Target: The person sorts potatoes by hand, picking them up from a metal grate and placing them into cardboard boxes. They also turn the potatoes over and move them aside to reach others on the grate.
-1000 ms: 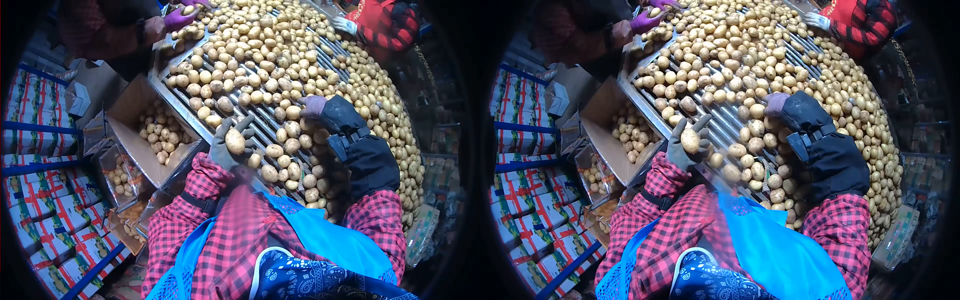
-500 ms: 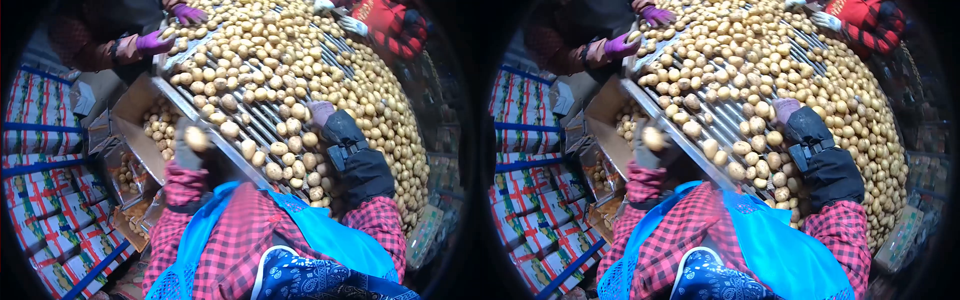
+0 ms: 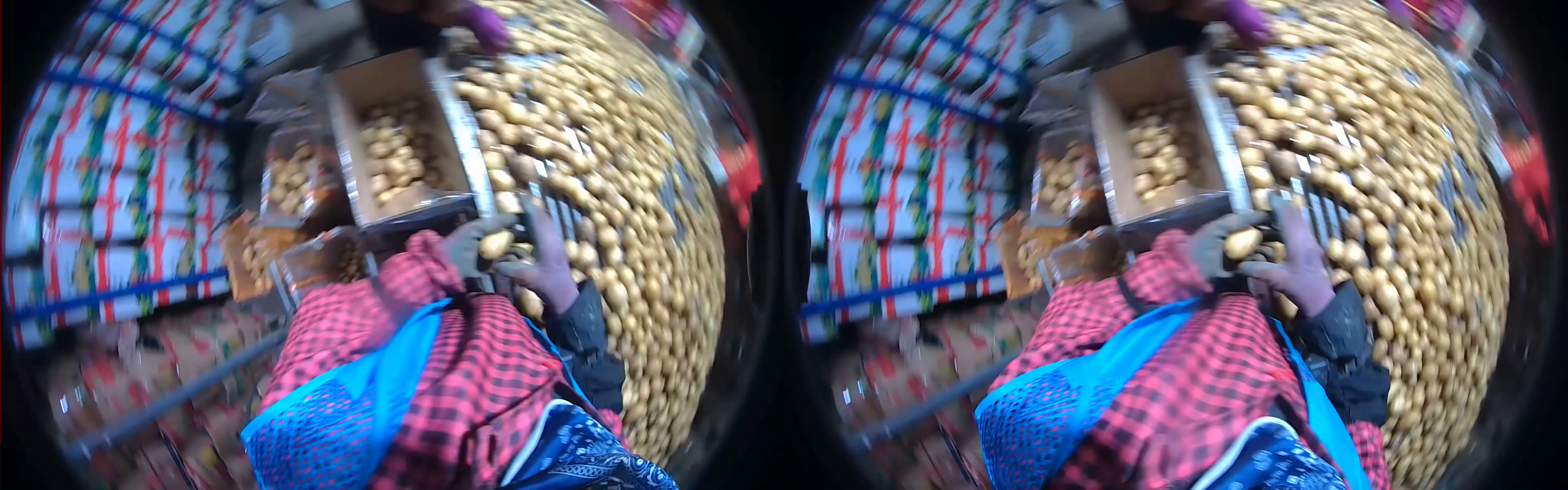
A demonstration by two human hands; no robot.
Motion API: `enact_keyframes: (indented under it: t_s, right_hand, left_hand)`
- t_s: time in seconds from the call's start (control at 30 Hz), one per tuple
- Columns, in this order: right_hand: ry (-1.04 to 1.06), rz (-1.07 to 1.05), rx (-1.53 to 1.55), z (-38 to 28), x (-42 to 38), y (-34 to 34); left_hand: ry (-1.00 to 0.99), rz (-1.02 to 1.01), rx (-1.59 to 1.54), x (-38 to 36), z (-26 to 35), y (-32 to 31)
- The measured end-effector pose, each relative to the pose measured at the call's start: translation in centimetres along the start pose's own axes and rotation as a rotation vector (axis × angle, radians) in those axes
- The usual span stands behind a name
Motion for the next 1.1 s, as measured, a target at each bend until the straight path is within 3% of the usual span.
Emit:
enact_keyframes:
  t_s: [0.03, 0.07, 0.1, 0.2, 0.23, 0.3, 0.43, 0.5, 0.57, 0.63, 0.7, 0.77, 0.8, 0.83, 0.87, 0.93, 1.03, 1.1]
  right_hand:
    - [-0.063, 0.026, 0.146, 0.0, 0.2, -0.5]
    - [-0.077, 0.066, 0.14, -0.7, 0.5, -0.7]
    - [-0.142, 0.139, 0.421, -0.5, 0.2, -1.1]
    - [-0.189, 0.12, 0.389, 2.6, -1.4, 0.7]
    - [-0.248, 0.116, 0.312, 2.7, -2.1, 1.6]
    - [-0.256, 0.212, 0.285, 4.7, -4.3, 2.7]
    - [-0.299, 0.445, 0.028, 6.1, -10.7, 6.8]
    - [-0.339, 0.68, 0.08, 7.2, -13.5, 7.8]
    - [-0.324, 0.828, 0.019, 7.7, -15.8, 8.8]
    - [-0.375, 0.891, -0.202, 8.5, -17.6, 11.0]
    - [-0.403, 0.877, -0.748, 9.0, -18.6, 14.2]
    - [-0.525, 0.972, -0.852, 11.2, -19.8, 18.6]
    - [-0.605, 0.991, -0.899, 12.7, -20.6, 20.7]
    - [-0.687, 1.005, -0.938, 13.9, -21.0, 22.0]
    - [-0.696, 1.007, -0.927, 14.5, -20.4, 22.4]
    - [-0.962, 0.845, -1.041, 15.7, -18.5, 22.8]
    - [-0.915, 0.718, -0.995, 18.2, -16.9, 24.4]
    - [-0.864, 0.662, -0.956, 20.5, -14.8, 24.9]
  left_hand:
    - [0.157, 0.017, -0.081, -1.0, -0.1, 0.7]
    - [0.084, 0.027, -0.001, -1.2, 0.2, 1.6]
    - [0.021, 0.023, 0.084, -1.4, 0.7, 2.5]
    - [-0.339, 0.177, 0.383, -5.5, 3.8, 7.2]
    - [-0.469, 0.542, 0.653, -8.3, 4.7, 8.7]
    - [-0.64, 0.927, 1.023, -15.8, 8.6, 10.6]
    - [-0.38, 1.456, 0.806, -26.7, 11.0, 20.3]
    - [-0.205, 1.649, 0.986, -28.3, 10.9, 23.3]
    - [-0.107, 1.719, 1.195, -26.9, 10.1, 24.1]
    - [-0.208, 1.595, 1.373, -21.1, 9.1, 21.7]
    - [-0.366, 1.338, 1.511, -12.8, 7.8, 16.8]
    - [-0.451, 0.932, 1.624, -4.0, 5.6, 10.2]
    - [-0.367, 0.468, 1.601, 0.6, 6.6, 2.5]
    - [-0.627, 0.349, 1.814, 4.0, 3.3, 4.6]
    - [-0.583, 0.213, 1.884, 7.5, 2.9, -0.1]
    - [-0.577, 0.08, 2.016, 13.9, -0.4, -2.1]
    - [-0.376, 0.005, 2.159, 22.5, -3.8, -2.5]
    - [-0.393, 0.042, 2.21, 25.0, -4.2, -3.3]
Point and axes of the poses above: each hand's wrist, its own x-axis towards the middle knuckle, its own y-axis out of the back of the hand, z = x × y, the point moved 3 cm from there along x, towards the middle knuckle, and after that the axes turned 10 degrees about x, right-handed, at the moved point
